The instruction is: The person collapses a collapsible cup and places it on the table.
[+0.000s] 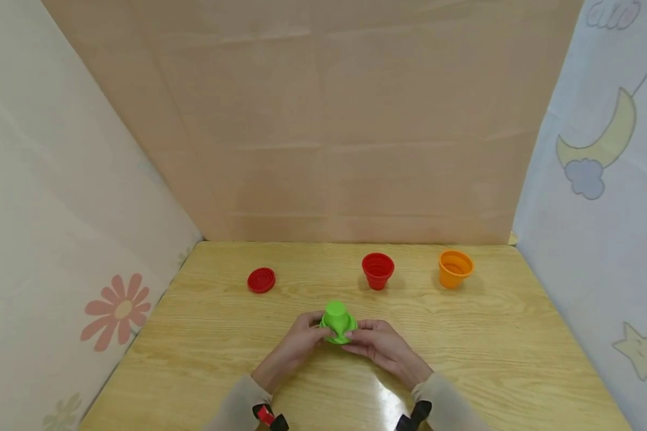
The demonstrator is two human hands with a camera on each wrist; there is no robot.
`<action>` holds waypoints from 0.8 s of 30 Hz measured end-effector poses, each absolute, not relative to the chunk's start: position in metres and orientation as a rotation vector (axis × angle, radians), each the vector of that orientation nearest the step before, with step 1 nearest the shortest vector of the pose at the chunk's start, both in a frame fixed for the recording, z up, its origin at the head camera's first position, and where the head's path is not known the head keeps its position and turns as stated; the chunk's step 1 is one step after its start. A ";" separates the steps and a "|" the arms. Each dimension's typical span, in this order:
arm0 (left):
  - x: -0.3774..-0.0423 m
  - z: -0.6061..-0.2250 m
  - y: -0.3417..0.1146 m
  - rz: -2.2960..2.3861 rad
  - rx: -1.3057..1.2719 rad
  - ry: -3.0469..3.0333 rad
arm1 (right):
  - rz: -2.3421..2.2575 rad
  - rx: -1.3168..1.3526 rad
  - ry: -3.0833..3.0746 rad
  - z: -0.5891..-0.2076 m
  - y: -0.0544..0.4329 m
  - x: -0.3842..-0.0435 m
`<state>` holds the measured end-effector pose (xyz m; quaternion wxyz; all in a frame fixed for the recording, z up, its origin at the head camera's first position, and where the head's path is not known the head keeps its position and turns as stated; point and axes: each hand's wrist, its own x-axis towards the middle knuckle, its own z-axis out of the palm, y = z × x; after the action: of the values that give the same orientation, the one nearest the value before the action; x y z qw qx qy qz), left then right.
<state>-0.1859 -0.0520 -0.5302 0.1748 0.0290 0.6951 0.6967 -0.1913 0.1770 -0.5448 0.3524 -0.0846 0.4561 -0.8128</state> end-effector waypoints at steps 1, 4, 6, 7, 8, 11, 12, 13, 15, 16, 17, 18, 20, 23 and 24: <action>-0.185 -0.530 -0.051 1.964 0.089 1.982 | -2.102 -0.196 1.218 -0.544 0.176 -0.191; -0.185 -0.531 -0.050 1.949 0.122 1.997 | -2.098 -0.133 1.337 -0.543 0.173 -0.189; -0.185 -0.531 -0.050 1.938 0.143 1.999 | -2.092 -0.104 1.416 -0.542 0.171 -0.189; -0.185 -0.531 -0.050 1.932 0.151 1.995 | -2.090 -0.093 1.447 -0.541 0.170 -0.189; -0.185 -0.531 -0.050 1.928 0.160 1.986 | -2.087 -0.079 1.476 -0.541 0.170 -0.189; -0.185 -0.529 -0.052 1.913 0.185 1.946 | -2.087 -0.057 1.527 -0.540 0.169 -0.189; -0.185 -0.528 -0.053 1.907 0.192 1.933 | -2.089 -0.055 1.533 -0.540 0.168 -0.188; -0.185 -0.527 -0.054 1.900 0.204 1.928 | -2.093 -0.050 1.532 -0.540 0.168 -0.188; -0.185 -0.526 -0.055 1.889 0.212 1.921 | -2.096 -0.047 1.522 -0.540 0.169 -0.187; -0.186 -0.526 -0.055 1.882 0.212 1.925 | -2.099 -0.050 1.505 -0.539 0.169 -0.187; -0.186 -0.526 -0.055 1.879 0.213 1.930 | -2.100 -0.054 1.482 -0.539 0.170 -0.187; -0.186 -0.527 -0.055 1.879 0.213 1.933 | -2.099 -0.066 1.457 -0.539 0.170 -0.186; -0.187 -0.528 -0.056 1.882 0.202 1.927 | -2.097 -0.105 1.395 -0.539 0.172 -0.186; -0.188 -0.530 -0.059 1.907 0.185 1.900 | -2.103 -0.161 1.278 -0.540 0.176 -0.187; -0.188 -0.531 -0.060 1.918 0.174 1.891 | -2.104 -0.174 1.247 -0.541 0.177 -0.188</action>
<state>-0.1882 -0.0600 -0.5308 0.2194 0.0630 0.6835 0.6933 -0.1876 0.1770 -0.5406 0.3380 -0.0669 0.4785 -0.8076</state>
